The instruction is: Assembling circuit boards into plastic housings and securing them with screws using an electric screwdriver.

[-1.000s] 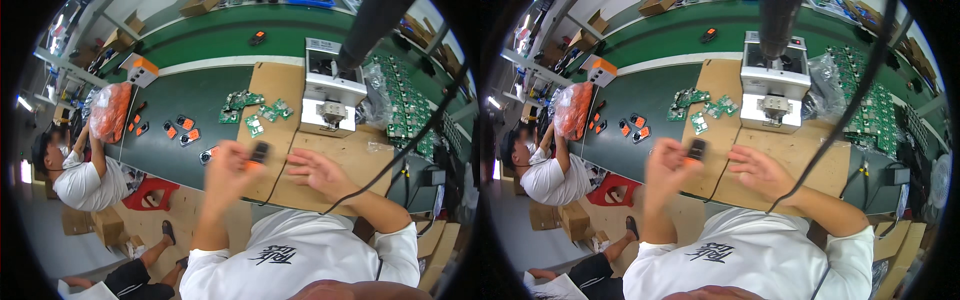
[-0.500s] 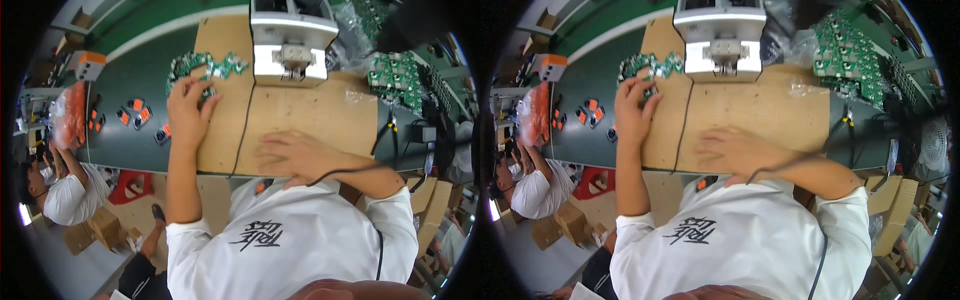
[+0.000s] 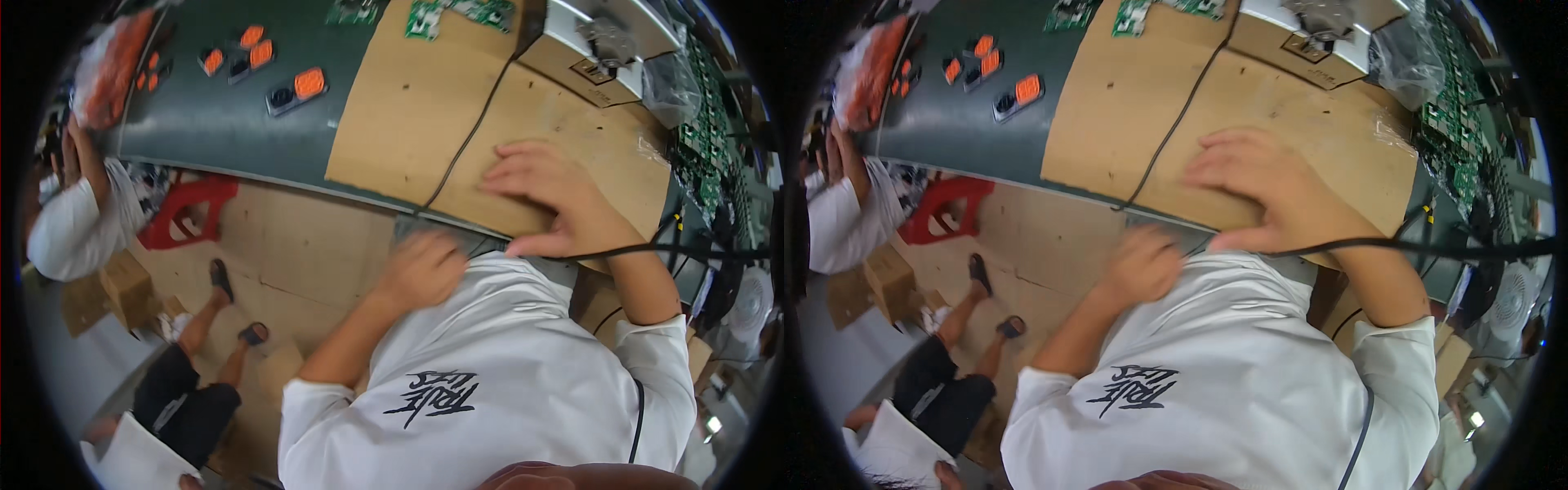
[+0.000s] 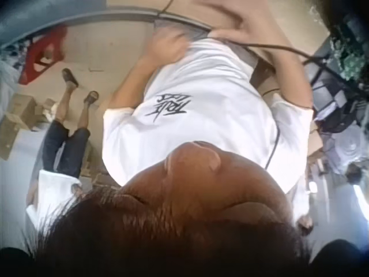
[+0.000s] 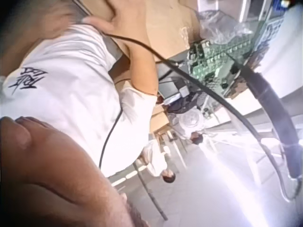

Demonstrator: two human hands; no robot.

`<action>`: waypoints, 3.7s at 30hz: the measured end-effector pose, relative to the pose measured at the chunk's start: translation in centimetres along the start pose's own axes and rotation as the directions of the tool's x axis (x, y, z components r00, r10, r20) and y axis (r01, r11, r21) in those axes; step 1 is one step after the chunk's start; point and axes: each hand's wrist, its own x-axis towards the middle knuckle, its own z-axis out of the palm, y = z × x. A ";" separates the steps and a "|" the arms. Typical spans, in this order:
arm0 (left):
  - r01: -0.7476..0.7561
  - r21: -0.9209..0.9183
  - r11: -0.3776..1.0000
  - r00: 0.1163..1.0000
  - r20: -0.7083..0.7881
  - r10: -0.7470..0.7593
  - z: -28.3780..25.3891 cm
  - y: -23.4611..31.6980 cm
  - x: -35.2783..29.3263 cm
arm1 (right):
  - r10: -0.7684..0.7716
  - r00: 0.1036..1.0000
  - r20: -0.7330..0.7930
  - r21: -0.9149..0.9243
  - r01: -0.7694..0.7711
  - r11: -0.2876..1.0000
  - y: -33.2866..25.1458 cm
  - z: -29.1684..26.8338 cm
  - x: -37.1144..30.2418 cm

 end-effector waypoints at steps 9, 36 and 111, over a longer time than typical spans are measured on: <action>0.225 -0.879 0.419 0.973 0.181 -0.143 8.0 -3.7 14.0 | 0.152 0.955 -0.253 0.025 -0.151 0.988 0.8 1.0 -0.2; 0.688 -0.538 0.487 0.722 0.570 -0.391 -7.5 -0.4 2.4 | 0.023 0.952 -0.305 0.258 0.059 0.964 -0.5 0.2 -0.7; 0.006 -0.804 0.595 0.990 0.089 0.110 -4.5 0.3 24.5 | -0.038 0.626 -0.779 0.064 0.139 0.988 1.5 -4.1 -4.6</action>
